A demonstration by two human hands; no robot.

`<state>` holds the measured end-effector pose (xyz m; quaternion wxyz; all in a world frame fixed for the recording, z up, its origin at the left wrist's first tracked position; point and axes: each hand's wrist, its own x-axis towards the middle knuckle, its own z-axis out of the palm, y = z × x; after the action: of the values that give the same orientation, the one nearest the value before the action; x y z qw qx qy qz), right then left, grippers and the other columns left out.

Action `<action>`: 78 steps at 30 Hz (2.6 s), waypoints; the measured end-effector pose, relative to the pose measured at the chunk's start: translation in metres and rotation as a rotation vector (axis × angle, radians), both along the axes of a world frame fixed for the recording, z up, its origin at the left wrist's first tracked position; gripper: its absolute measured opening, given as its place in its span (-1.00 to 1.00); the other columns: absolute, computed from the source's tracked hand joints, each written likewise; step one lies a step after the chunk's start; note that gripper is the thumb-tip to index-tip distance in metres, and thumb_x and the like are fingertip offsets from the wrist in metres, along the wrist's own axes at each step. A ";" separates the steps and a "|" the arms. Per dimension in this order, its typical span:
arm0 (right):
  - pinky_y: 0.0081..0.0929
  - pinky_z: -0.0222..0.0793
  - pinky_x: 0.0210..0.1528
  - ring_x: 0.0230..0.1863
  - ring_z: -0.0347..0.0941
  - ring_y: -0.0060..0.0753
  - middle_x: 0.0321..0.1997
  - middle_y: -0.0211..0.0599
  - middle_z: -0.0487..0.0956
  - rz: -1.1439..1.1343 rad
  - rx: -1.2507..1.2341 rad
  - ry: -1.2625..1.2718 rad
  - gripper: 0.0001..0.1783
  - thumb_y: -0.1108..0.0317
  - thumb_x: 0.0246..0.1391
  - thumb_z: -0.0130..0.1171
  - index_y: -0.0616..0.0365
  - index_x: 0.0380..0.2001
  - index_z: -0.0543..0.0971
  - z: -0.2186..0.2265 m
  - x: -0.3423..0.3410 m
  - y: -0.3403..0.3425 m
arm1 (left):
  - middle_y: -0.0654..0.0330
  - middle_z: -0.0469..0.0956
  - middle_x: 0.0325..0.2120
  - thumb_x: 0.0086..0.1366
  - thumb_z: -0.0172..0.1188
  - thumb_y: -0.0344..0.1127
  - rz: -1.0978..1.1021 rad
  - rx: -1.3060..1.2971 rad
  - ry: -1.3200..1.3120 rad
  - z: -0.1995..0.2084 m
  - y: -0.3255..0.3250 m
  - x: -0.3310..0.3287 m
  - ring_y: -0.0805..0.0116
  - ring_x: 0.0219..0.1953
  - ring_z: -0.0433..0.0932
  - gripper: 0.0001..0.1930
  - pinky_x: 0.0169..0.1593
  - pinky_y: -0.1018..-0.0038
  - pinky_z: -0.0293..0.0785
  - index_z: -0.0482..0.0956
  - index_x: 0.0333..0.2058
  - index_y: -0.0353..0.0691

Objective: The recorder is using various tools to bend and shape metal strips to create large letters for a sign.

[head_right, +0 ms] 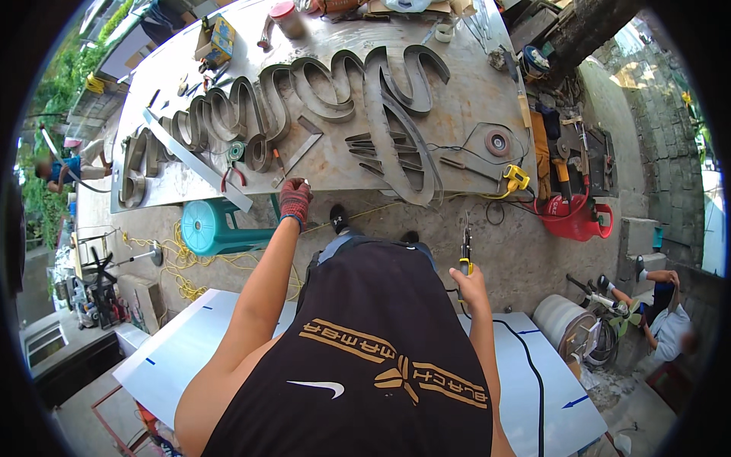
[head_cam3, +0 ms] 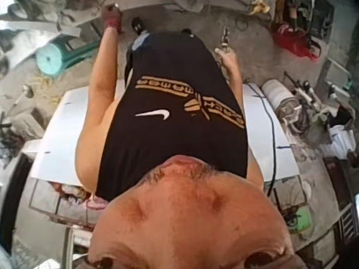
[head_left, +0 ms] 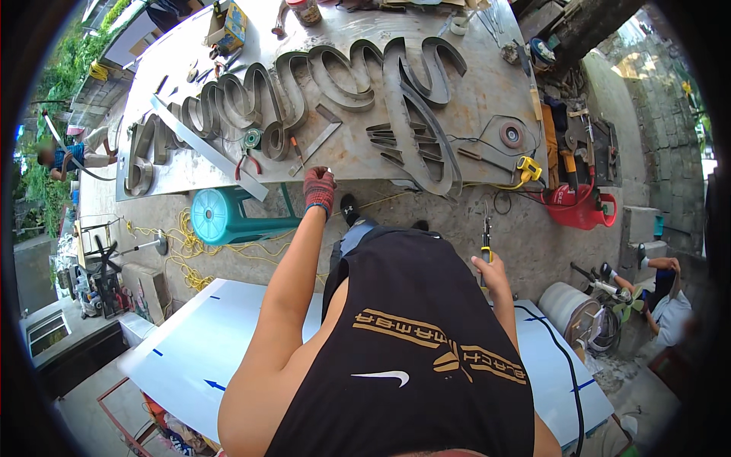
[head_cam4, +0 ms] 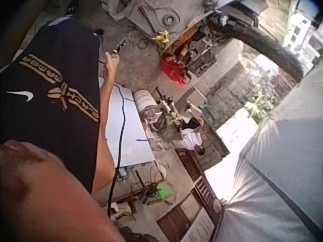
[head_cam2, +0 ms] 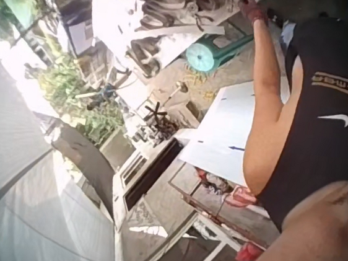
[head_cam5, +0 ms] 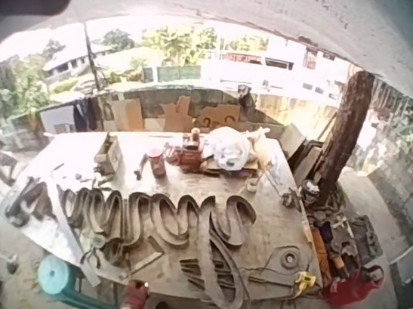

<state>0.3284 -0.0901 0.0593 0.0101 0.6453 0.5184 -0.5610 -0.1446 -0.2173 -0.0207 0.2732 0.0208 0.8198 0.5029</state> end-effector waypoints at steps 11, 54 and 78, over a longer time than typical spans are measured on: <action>-0.33 0.40 -0.02 -0.08 0.53 -0.16 -0.12 -0.01 0.59 0.214 0.193 -0.040 -0.27 0.03 -0.11 0.41 0.36 0.01 0.46 0.025 -0.179 -0.056 | 0.13 0.67 -0.34 0.22 0.21 -0.30 -0.207 0.514 0.118 0.079 0.175 -0.216 0.42 -0.31 0.62 -0.73 -0.18 0.49 0.51 0.64 -0.16 -0.31; -0.15 0.38 0.11 0.08 0.49 0.10 0.00 0.23 0.55 0.740 0.239 -0.271 -0.10 -0.15 -0.15 0.34 0.40 0.07 0.40 -0.053 -0.423 -0.020 | 0.20 0.54 -0.18 0.00 0.23 -0.21 -0.465 0.836 1.155 0.324 -0.029 -0.109 0.26 -0.20 0.55 -0.72 -0.16 0.23 0.45 0.54 -0.26 -0.09; -0.01 0.10 0.25 0.17 0.26 0.15 0.09 0.18 0.35 0.746 0.660 -0.364 -0.04 -0.09 -0.06 0.33 0.33 0.22 0.19 -0.090 -0.468 -0.049 | -0.09 0.59 -0.13 0.18 0.23 0.07 -0.394 -0.934 0.285 -0.050 -0.119 -0.249 -0.06 -0.03 0.57 -0.52 0.03 0.12 0.49 0.56 -0.11 -0.20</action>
<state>-0.1393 -0.1394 -0.0311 0.0952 0.4727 0.8516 -0.2054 -0.3941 -0.3360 -0.0707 0.2284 0.1190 0.9661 0.0151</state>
